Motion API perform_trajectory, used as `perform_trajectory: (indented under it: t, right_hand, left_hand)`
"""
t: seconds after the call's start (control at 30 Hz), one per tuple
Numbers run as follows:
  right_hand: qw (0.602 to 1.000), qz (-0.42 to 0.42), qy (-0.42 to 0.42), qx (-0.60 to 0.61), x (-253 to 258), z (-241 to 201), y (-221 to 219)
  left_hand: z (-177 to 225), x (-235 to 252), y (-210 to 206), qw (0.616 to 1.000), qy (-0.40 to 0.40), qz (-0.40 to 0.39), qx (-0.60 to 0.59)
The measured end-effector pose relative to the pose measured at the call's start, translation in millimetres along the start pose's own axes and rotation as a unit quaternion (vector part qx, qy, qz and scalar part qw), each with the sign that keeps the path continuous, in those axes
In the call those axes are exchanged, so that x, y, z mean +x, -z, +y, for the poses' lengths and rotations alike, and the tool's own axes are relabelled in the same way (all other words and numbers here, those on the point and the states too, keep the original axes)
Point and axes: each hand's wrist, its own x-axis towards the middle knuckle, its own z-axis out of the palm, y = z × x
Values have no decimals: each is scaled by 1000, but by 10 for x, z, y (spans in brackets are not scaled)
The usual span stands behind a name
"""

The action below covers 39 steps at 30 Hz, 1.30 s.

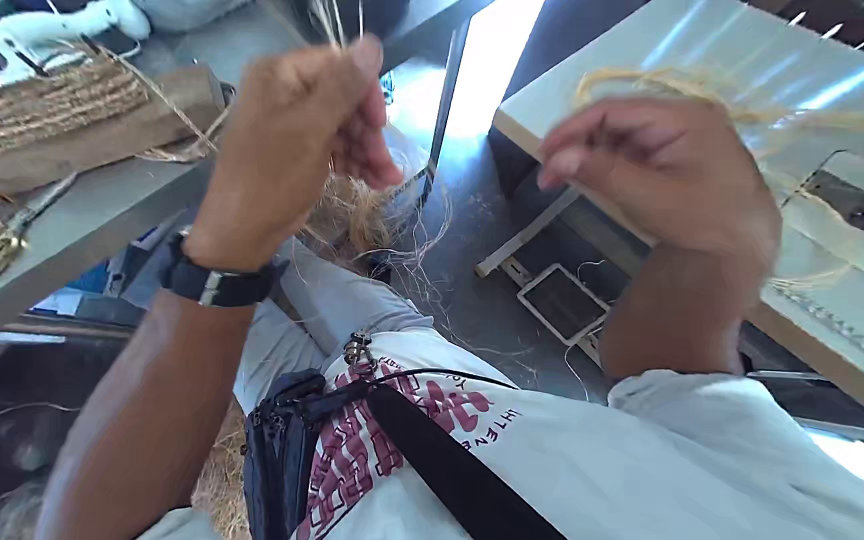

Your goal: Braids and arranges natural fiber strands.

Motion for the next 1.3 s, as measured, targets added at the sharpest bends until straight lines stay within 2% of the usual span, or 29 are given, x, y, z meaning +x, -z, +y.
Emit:
perform_trajectory:
  t: [0.03,0.1,0.17,0.23,0.27,0.33,0.43,0.53,0.63,0.73,0.8,0.83,0.9,0.97,1.03,1.1,1.17,1.3]
  right_hand:
    - [997,44,56,28,156,-32,-89]
    - [990,20,100,94,422,-92,-398]
    - [968,-60,51,238,569,-100,-807]
    - [906,-122,-57,401,574,-58,-1157]
    - [884,-142,-106,433,545,-21,-1264]
    - [876,-159,-153,430,452,106,-1349]
    - [915,-165,-156,335,288,362,-1222]
    - [945,-176,-150,230,81,598,-858]
    - [959,-201,-140,141,-149,818,-328]
    - [954,-229,-190,32,-344,923,123]
    - [943,-233,-226,-80,-352,817,206]
    - [944,-223,-221,-105,-333,751,167]
    - [971,-154,-161,-86,-228,619,-69]
    - [990,-73,-90,75,-45,505,-519]
    - [963,-87,-58,247,163,359,-1049]
    - [931,-138,-85,328,309,207,-1476]
    - [913,-158,-149,344,408,121,-1728]
    - [942,-130,-164,262,497,100,-1889]
  left_hand:
    - [-59,-28,-14,1000,10,-1,-18]
    - [-180,-88,-45,998,33,-3,-59]
    - [-312,-163,-68,994,52,2,-92]
    - [-428,-290,-53,992,64,28,-106]
    - [-477,-379,-22,991,69,45,-105]
    - [-571,-465,87,985,79,80,-134]
    - [-699,-521,254,969,76,119,-201]
    - [-792,-633,319,956,72,155,-238]
    - [-864,-689,325,945,71,182,-262]
    - [-927,-697,243,944,79,184,-263]
    - [-988,-706,158,952,83,164,-244]
    - [-1020,-744,93,958,87,148,-228]
    - [-1074,-823,-33,971,98,104,-193]
    - [-1126,-809,-143,973,113,83,-181]
    - [-1119,-834,-242,974,123,76,-173]
    - [-1110,-861,-278,973,132,87,-169]
    - [-1135,-893,-246,969,141,112,-171]
    - [-1243,-980,-166,960,147,144,-191]
